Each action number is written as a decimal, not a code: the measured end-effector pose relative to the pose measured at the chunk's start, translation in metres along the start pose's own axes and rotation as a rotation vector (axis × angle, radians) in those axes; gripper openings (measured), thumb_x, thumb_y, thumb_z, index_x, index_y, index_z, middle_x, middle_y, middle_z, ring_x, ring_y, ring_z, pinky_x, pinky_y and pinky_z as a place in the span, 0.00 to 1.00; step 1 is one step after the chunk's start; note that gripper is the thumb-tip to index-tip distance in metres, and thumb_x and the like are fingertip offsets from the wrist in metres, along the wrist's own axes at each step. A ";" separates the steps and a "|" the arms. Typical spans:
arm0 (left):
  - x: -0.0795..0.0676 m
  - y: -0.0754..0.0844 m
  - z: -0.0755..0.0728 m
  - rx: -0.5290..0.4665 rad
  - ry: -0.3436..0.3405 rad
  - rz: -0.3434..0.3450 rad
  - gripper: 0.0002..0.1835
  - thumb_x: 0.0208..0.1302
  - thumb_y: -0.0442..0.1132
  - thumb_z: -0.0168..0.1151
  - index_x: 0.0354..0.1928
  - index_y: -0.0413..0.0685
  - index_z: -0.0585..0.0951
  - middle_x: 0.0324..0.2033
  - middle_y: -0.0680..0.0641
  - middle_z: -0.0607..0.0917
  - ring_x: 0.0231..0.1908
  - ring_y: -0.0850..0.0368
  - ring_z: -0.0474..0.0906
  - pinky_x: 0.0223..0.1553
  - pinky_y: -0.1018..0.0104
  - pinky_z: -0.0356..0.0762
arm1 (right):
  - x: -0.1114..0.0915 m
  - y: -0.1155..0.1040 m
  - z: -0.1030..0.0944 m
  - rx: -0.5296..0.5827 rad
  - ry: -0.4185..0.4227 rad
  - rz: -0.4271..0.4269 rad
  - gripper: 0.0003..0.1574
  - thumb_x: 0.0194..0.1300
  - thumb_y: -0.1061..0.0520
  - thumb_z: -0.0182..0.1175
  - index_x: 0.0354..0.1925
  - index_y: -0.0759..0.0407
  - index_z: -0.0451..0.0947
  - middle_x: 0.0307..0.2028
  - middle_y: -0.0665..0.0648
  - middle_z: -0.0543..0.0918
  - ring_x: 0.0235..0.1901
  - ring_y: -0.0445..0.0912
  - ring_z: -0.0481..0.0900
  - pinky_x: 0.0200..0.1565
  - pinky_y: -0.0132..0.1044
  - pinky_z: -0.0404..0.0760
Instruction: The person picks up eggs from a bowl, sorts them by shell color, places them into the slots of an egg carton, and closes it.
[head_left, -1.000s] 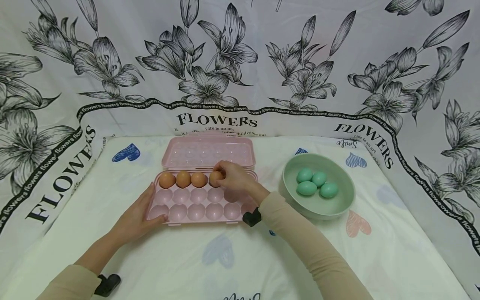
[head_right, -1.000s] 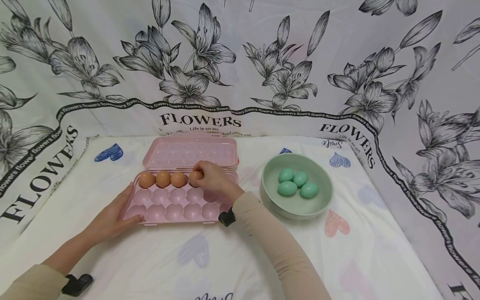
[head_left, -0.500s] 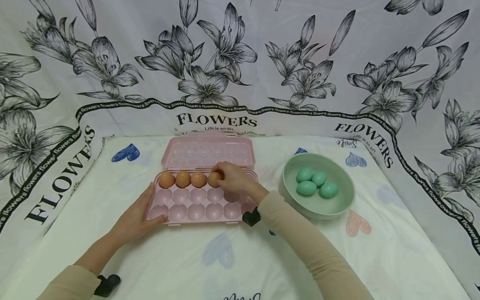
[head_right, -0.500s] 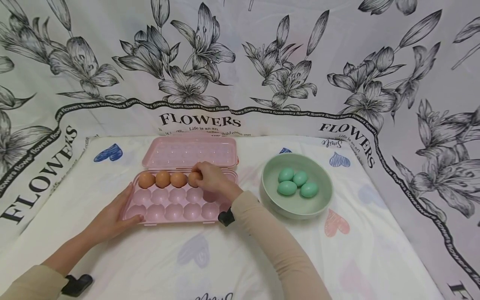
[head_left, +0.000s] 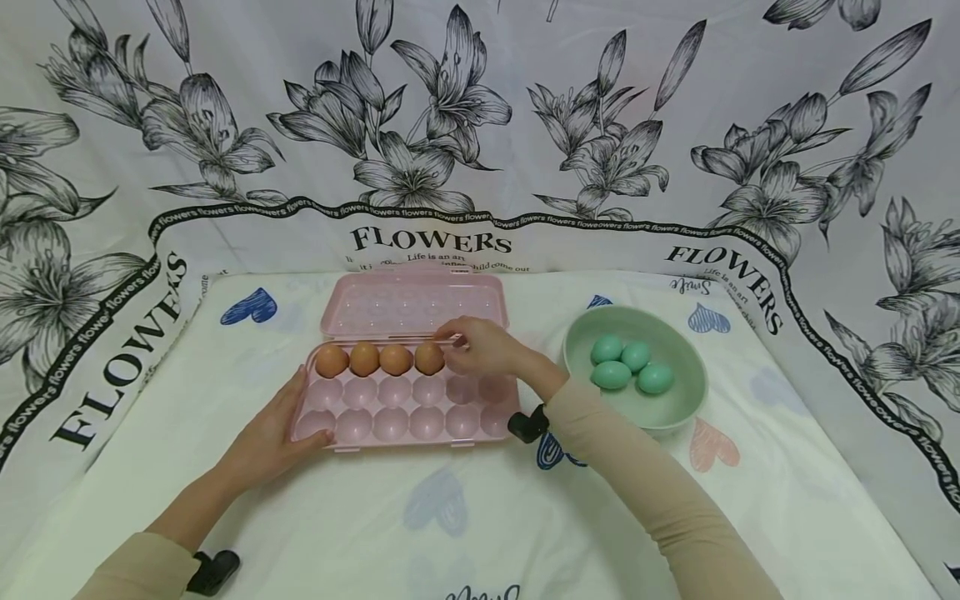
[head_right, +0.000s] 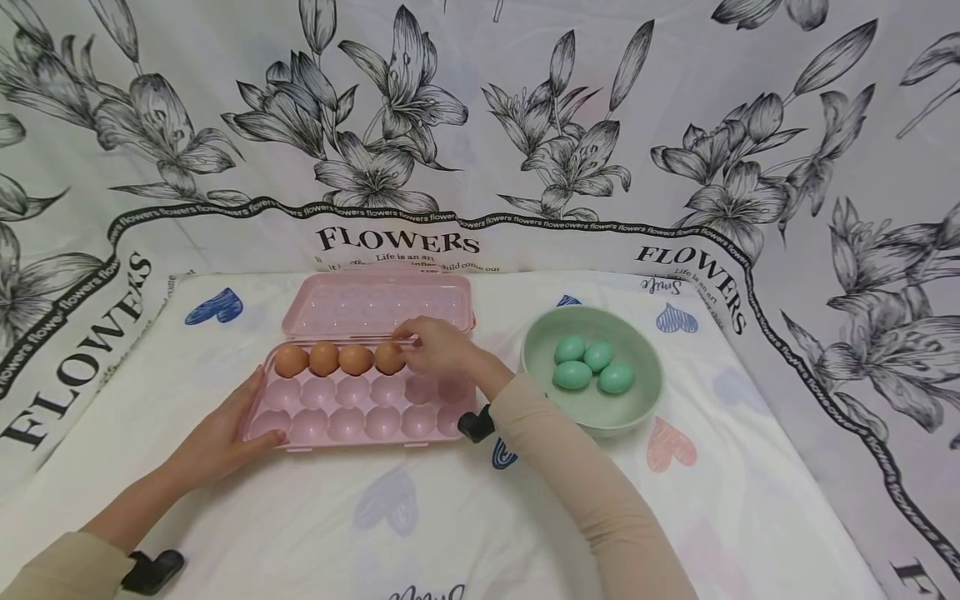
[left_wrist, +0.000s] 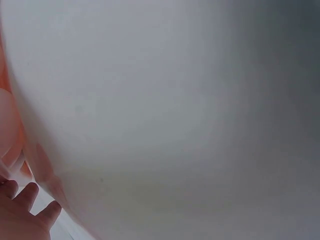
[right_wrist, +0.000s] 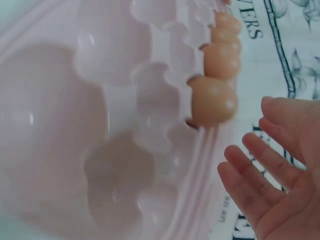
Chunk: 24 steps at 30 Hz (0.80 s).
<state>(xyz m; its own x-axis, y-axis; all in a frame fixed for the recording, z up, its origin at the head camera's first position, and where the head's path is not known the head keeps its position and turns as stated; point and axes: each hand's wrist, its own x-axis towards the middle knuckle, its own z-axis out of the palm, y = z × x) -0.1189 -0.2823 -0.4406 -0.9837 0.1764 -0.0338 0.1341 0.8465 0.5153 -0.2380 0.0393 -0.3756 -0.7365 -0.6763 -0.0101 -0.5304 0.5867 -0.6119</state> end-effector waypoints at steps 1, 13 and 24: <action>0.000 0.000 0.000 0.000 -0.001 -0.001 0.60 0.50 0.66 0.61 0.72 0.49 0.35 0.70 0.36 0.47 0.66 0.32 0.48 0.58 0.33 0.56 | -0.002 0.001 -0.004 0.000 0.000 -0.009 0.23 0.59 0.60 0.58 0.55 0.59 0.73 0.52 0.56 0.78 0.49 0.49 0.78 0.49 0.34 0.78; 0.001 -0.003 0.002 0.002 -0.007 0.005 0.60 0.50 0.66 0.61 0.72 0.48 0.35 0.71 0.36 0.46 0.67 0.33 0.48 0.59 0.34 0.56 | -0.034 0.015 -0.057 0.028 0.067 -0.091 0.23 0.61 0.59 0.59 0.55 0.62 0.72 0.54 0.59 0.76 0.51 0.51 0.77 0.50 0.41 0.79; 0.002 -0.002 0.002 0.004 -0.009 -0.006 0.60 0.50 0.66 0.60 0.72 0.49 0.34 0.71 0.36 0.46 0.67 0.33 0.48 0.59 0.34 0.56 | -0.069 0.043 -0.094 0.055 0.109 0.008 0.24 0.62 0.57 0.59 0.57 0.57 0.71 0.56 0.56 0.75 0.53 0.49 0.75 0.54 0.41 0.76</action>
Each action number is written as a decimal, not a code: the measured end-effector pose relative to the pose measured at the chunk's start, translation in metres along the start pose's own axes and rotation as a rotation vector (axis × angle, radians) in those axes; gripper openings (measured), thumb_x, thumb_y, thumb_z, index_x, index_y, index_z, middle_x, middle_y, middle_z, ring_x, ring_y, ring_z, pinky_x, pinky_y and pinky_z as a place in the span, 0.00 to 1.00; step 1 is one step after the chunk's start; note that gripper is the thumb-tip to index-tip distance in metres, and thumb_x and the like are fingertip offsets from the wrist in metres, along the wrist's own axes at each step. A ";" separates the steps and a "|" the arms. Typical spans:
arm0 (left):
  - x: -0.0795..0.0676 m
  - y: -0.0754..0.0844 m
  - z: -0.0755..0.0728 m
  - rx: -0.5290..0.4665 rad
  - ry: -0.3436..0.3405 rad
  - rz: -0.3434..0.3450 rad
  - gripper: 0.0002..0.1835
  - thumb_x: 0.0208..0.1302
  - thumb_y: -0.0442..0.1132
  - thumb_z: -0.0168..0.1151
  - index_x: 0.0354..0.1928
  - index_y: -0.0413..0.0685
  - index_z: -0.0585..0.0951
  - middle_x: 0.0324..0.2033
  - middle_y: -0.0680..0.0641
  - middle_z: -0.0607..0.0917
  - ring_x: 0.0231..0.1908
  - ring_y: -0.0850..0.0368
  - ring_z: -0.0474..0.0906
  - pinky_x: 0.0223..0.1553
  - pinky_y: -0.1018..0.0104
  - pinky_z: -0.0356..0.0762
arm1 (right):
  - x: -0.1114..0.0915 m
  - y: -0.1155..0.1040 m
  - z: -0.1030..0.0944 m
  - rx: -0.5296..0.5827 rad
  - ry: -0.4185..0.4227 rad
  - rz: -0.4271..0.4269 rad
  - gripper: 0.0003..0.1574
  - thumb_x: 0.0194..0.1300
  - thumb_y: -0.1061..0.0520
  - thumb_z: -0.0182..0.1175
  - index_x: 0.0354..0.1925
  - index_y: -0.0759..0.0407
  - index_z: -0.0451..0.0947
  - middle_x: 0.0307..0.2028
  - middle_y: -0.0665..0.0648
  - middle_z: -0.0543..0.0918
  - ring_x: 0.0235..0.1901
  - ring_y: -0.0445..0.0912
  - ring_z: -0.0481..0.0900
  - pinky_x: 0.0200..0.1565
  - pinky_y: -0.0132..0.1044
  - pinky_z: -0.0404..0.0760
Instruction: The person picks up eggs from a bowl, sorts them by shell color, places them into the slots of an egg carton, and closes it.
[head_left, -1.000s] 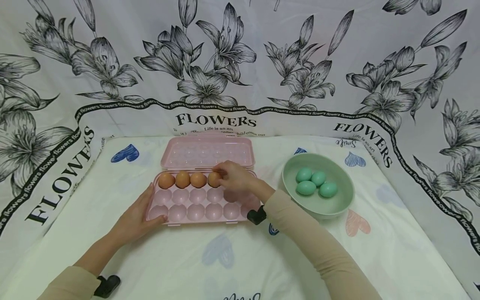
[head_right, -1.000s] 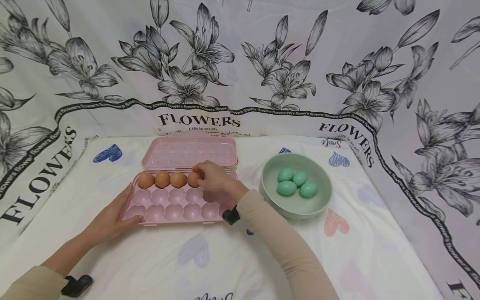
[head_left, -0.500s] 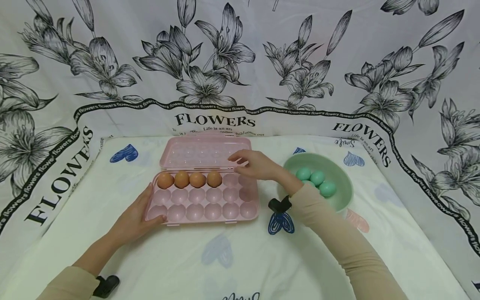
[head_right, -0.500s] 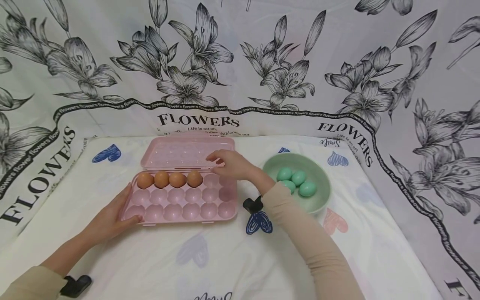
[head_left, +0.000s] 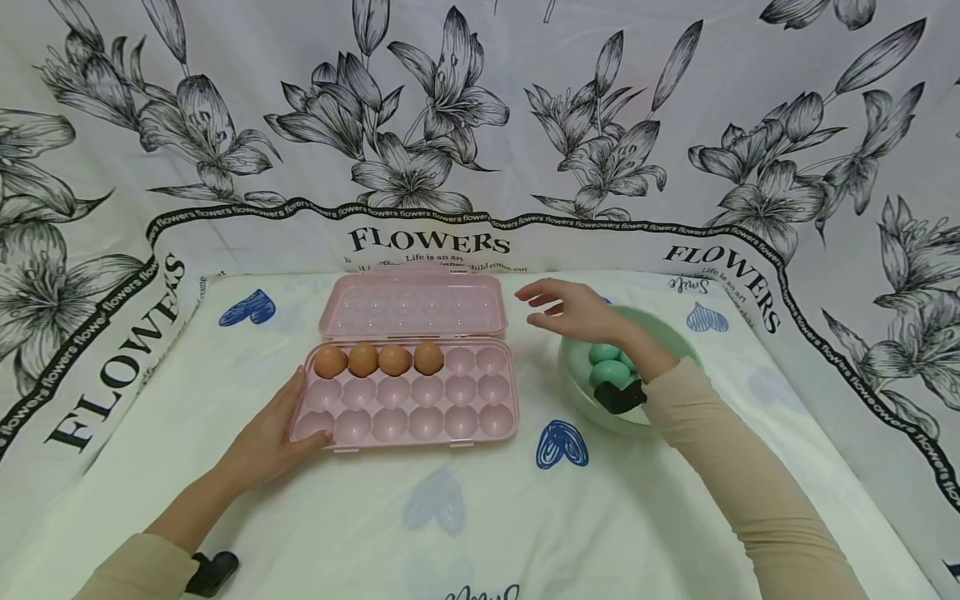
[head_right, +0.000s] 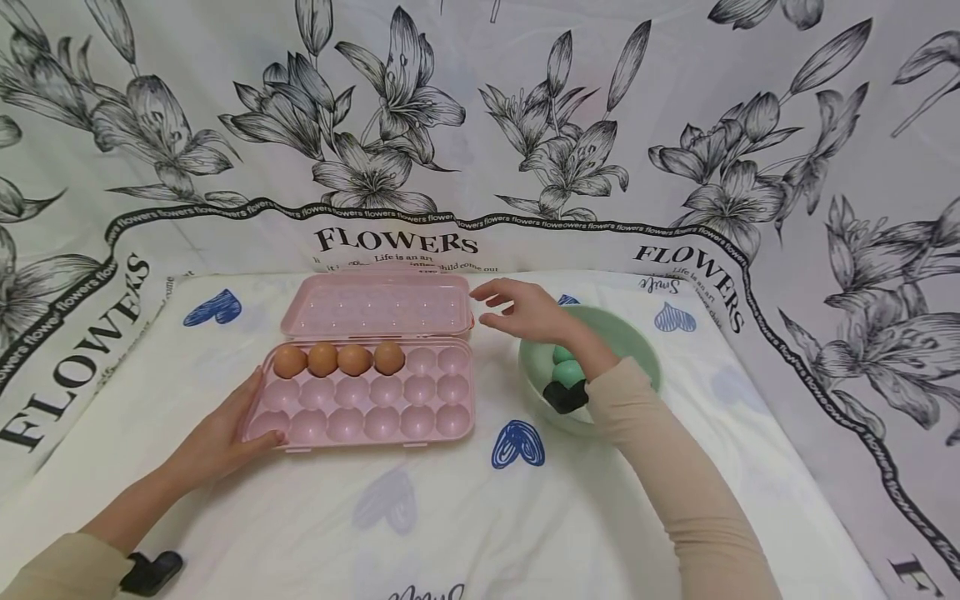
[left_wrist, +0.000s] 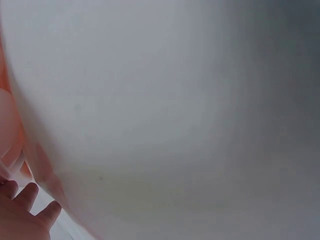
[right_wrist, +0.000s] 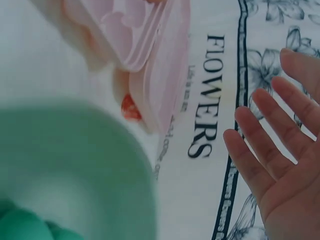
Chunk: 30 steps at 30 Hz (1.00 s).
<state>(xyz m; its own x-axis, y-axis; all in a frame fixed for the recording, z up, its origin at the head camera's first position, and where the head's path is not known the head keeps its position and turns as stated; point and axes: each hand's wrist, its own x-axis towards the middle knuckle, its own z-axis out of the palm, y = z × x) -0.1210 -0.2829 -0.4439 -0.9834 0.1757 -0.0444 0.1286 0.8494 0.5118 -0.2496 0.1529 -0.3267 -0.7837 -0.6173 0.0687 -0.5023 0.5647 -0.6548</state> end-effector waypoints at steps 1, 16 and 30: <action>0.000 0.000 0.000 0.000 -0.001 -0.001 0.60 0.50 0.66 0.60 0.72 0.49 0.34 0.71 0.36 0.46 0.67 0.32 0.48 0.58 0.34 0.56 | -0.003 0.003 -0.002 0.005 -0.004 0.012 0.24 0.62 0.56 0.60 0.57 0.57 0.71 0.56 0.55 0.75 0.54 0.50 0.75 0.54 0.41 0.76; -0.002 0.003 -0.003 -0.005 -0.006 0.005 0.60 0.50 0.65 0.61 0.72 0.48 0.34 0.71 0.36 0.45 0.67 0.33 0.47 0.58 0.34 0.56 | -0.047 0.045 -0.024 0.028 -0.118 0.130 0.23 0.64 0.51 0.57 0.57 0.54 0.71 0.56 0.57 0.76 0.53 0.50 0.75 0.55 0.45 0.75; -0.003 -0.001 -0.002 -0.024 0.006 0.032 0.59 0.52 0.62 0.62 0.72 0.48 0.35 0.70 0.36 0.46 0.67 0.32 0.47 0.59 0.34 0.55 | -0.067 0.078 -0.031 -0.024 -0.211 0.203 0.25 0.65 0.51 0.56 0.57 0.61 0.71 0.53 0.62 0.77 0.53 0.57 0.75 0.55 0.54 0.71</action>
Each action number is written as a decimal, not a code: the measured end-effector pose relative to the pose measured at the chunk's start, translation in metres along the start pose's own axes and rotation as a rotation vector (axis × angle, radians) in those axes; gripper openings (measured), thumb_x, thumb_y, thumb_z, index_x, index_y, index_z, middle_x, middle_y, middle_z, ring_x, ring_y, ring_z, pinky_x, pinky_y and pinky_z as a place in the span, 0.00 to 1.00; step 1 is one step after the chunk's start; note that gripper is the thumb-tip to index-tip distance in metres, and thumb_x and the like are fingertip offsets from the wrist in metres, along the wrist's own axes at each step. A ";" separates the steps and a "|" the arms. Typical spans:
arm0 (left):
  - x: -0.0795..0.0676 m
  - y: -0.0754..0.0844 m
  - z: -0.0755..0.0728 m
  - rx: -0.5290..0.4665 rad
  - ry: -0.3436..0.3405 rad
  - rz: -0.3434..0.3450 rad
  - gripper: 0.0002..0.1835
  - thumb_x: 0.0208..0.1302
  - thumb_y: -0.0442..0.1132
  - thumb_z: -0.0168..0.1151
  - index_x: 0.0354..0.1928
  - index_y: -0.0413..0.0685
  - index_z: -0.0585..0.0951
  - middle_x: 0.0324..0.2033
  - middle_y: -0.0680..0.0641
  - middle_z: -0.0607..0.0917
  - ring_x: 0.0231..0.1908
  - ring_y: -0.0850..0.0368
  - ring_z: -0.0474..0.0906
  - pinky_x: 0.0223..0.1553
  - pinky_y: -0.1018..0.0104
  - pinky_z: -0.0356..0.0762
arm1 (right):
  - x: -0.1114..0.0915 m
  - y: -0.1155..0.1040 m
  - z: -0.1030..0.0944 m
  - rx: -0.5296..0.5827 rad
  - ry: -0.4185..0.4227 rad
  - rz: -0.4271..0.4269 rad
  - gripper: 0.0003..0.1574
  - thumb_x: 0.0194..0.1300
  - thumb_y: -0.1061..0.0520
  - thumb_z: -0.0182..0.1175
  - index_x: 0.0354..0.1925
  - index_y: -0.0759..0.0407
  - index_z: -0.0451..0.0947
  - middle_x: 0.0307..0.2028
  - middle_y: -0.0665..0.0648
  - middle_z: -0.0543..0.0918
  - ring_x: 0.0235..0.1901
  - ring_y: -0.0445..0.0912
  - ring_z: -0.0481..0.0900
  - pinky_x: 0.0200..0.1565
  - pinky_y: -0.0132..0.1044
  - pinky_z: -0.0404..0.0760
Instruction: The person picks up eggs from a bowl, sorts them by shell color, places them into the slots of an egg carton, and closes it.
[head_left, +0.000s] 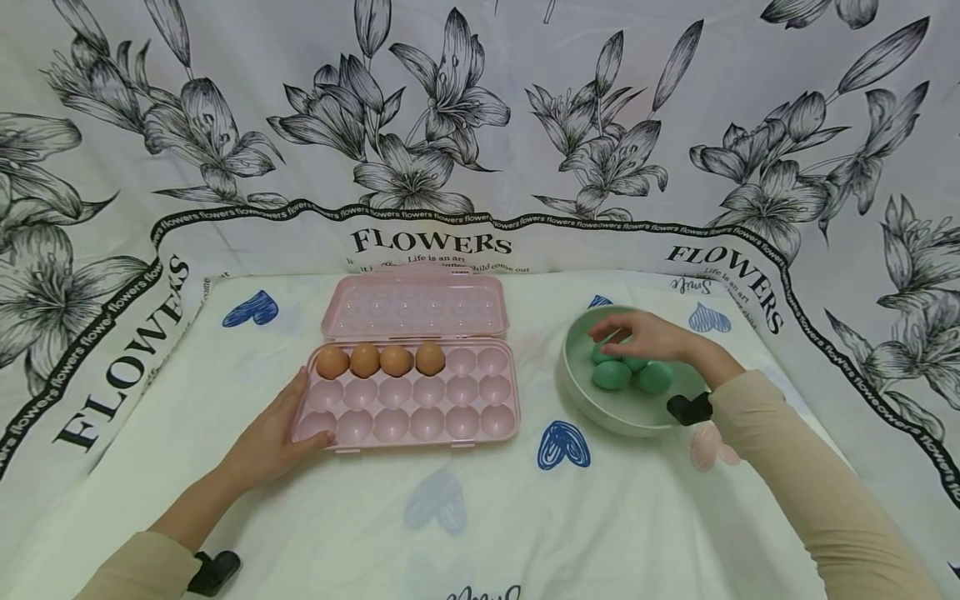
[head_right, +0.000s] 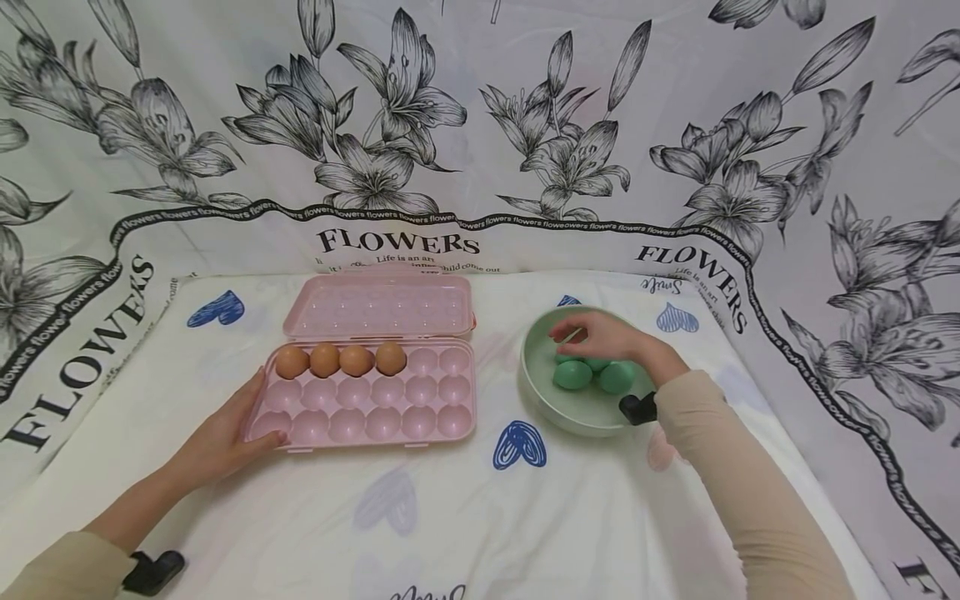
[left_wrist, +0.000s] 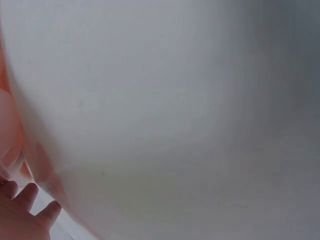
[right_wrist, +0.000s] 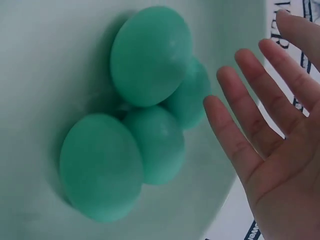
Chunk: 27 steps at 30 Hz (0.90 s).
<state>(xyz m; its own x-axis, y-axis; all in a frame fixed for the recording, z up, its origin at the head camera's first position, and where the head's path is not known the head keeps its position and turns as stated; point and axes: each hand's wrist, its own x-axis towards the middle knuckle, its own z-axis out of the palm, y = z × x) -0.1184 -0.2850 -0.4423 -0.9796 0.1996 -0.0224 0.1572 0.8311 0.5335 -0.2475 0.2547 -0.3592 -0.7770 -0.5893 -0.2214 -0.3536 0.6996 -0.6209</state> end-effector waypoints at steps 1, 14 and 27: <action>0.000 0.000 0.000 0.000 0.000 0.000 0.59 0.52 0.62 0.62 0.72 0.48 0.35 0.70 0.36 0.46 0.67 0.32 0.47 0.59 0.34 0.55 | 0.000 0.002 0.000 0.001 -0.005 -0.007 0.25 0.64 0.51 0.57 0.56 0.62 0.71 0.53 0.63 0.77 0.53 0.57 0.75 0.55 0.53 0.72; 0.002 -0.002 0.002 0.015 0.001 -0.007 0.59 0.51 0.65 0.61 0.72 0.49 0.35 0.71 0.36 0.46 0.67 0.33 0.48 0.59 0.34 0.55 | -0.005 0.016 0.007 0.012 -0.085 -0.011 0.22 0.63 0.55 0.58 0.53 0.65 0.73 0.51 0.63 0.78 0.51 0.56 0.77 0.55 0.46 0.75; 0.000 0.000 0.001 0.005 0.005 -0.004 0.59 0.52 0.64 0.61 0.72 0.48 0.35 0.71 0.36 0.46 0.67 0.33 0.47 0.59 0.34 0.55 | 0.000 0.015 0.009 -0.080 -0.150 0.034 0.22 0.64 0.54 0.57 0.55 0.60 0.75 0.55 0.61 0.76 0.56 0.58 0.72 0.57 0.51 0.71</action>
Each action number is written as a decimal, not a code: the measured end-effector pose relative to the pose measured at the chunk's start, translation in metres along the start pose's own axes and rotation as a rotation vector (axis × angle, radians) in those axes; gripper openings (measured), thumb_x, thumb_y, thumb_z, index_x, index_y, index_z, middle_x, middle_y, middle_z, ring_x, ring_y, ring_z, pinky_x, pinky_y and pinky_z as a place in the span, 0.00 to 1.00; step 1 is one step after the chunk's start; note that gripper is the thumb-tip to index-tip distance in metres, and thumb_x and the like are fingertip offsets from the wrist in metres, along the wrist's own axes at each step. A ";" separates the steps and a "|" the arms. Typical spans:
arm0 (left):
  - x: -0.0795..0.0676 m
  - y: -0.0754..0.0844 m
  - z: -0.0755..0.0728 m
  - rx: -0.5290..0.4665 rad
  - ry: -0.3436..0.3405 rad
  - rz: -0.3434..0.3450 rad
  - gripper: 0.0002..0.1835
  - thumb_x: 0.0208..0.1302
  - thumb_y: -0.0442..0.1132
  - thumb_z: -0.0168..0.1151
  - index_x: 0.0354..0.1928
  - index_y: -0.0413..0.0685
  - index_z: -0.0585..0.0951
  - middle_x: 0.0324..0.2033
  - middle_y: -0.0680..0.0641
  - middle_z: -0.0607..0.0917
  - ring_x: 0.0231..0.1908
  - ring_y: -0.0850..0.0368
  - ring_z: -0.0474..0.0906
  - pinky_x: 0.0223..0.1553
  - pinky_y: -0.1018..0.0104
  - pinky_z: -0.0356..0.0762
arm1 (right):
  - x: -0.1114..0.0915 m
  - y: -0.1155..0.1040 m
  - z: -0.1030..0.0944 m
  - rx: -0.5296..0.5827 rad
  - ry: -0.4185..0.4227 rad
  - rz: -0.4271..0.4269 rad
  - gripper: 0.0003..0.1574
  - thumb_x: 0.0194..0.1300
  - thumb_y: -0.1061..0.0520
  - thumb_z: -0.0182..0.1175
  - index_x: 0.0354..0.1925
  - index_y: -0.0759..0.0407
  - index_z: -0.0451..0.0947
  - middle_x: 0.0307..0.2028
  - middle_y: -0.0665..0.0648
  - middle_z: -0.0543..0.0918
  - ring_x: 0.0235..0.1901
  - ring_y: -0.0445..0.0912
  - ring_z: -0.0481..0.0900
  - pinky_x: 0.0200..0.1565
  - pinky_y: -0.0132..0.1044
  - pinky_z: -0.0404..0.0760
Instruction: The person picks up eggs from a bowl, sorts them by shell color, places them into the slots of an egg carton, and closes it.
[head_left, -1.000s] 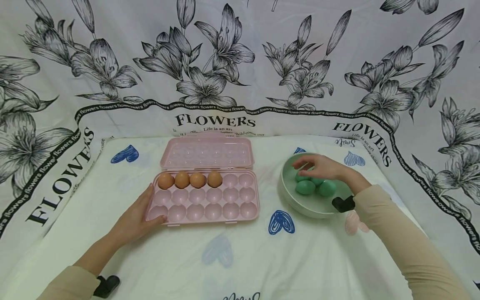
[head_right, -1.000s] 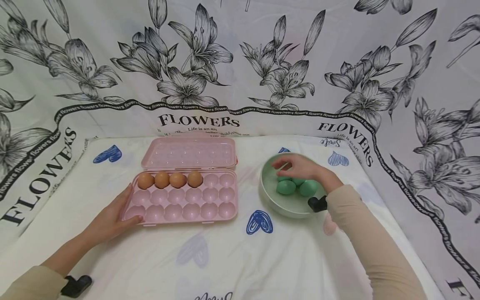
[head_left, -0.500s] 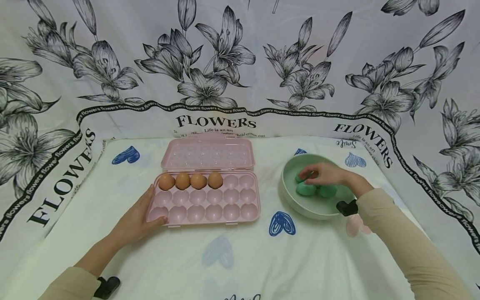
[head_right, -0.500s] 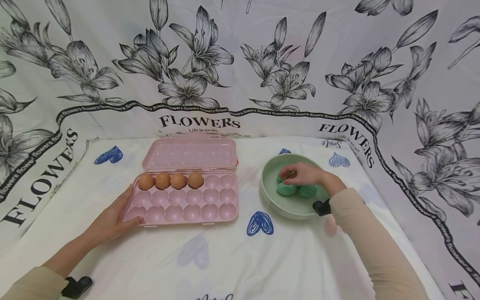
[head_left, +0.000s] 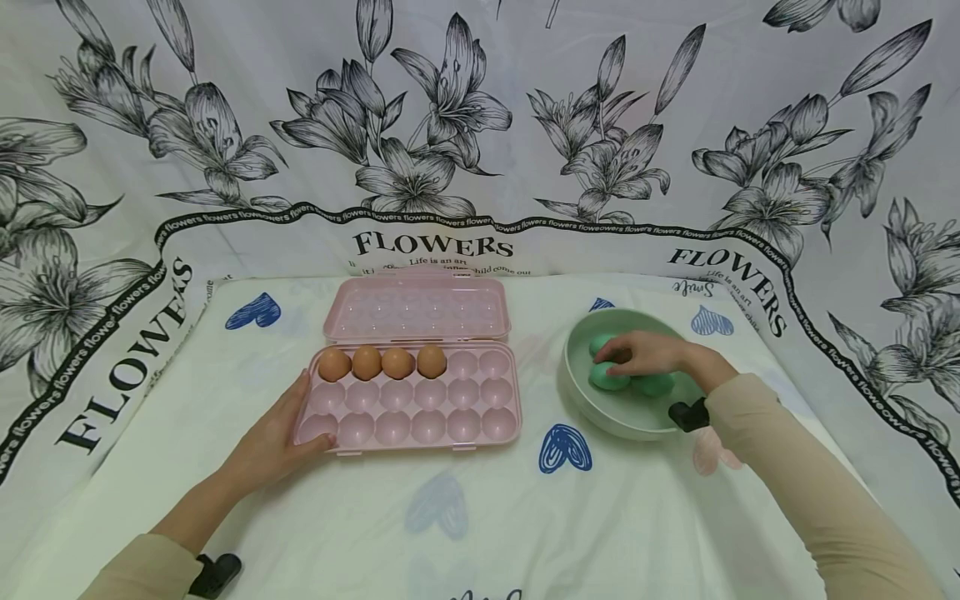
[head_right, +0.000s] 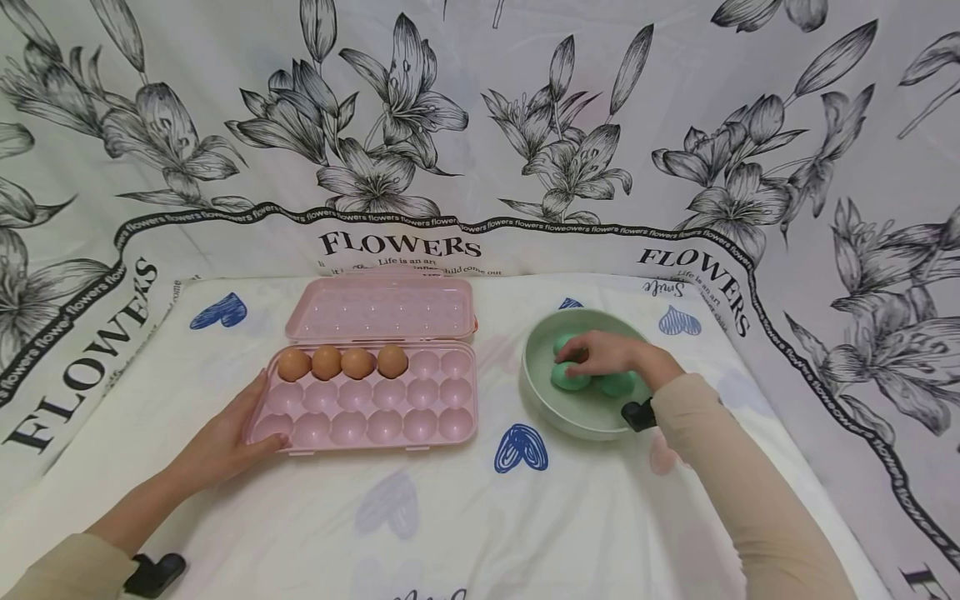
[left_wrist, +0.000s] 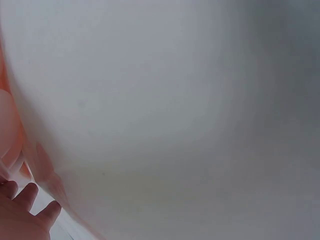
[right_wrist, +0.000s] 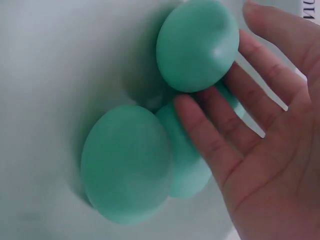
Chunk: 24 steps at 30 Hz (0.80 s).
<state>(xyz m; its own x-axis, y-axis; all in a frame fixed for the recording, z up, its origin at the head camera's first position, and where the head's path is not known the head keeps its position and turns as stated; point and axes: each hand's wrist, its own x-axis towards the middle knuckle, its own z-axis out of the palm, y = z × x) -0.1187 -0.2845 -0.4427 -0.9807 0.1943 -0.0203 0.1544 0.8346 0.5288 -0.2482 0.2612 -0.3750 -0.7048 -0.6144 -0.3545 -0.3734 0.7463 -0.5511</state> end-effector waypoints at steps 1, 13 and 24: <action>0.000 0.000 0.000 0.001 0.003 0.003 0.59 0.52 0.64 0.61 0.72 0.48 0.36 0.71 0.36 0.46 0.67 0.33 0.48 0.59 0.34 0.55 | 0.000 0.000 0.000 -0.004 -0.007 0.003 0.22 0.64 0.54 0.57 0.55 0.59 0.74 0.56 0.61 0.75 0.57 0.58 0.71 0.58 0.52 0.70; 0.000 -0.002 0.001 0.001 0.003 0.002 0.59 0.51 0.64 0.61 0.72 0.49 0.35 0.71 0.36 0.46 0.67 0.33 0.48 0.59 0.34 0.55 | 0.003 -0.002 0.002 -0.070 -0.057 0.013 0.23 0.63 0.53 0.57 0.57 0.55 0.73 0.56 0.60 0.74 0.55 0.54 0.70 0.59 0.53 0.66; 0.001 -0.001 0.000 -0.004 0.005 0.013 0.59 0.51 0.63 0.62 0.72 0.48 0.36 0.71 0.36 0.47 0.67 0.33 0.48 0.59 0.35 0.56 | 0.004 -0.005 0.002 -0.029 -0.039 0.014 0.24 0.63 0.53 0.58 0.57 0.55 0.73 0.58 0.60 0.73 0.59 0.57 0.68 0.60 0.53 0.66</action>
<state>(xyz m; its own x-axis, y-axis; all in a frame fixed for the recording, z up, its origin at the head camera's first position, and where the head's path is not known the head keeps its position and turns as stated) -0.1198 -0.2852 -0.4434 -0.9794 0.2020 -0.0089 0.1663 0.8299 0.5326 -0.2478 0.2549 -0.3752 -0.6864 -0.6132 -0.3911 -0.3817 0.7615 -0.5239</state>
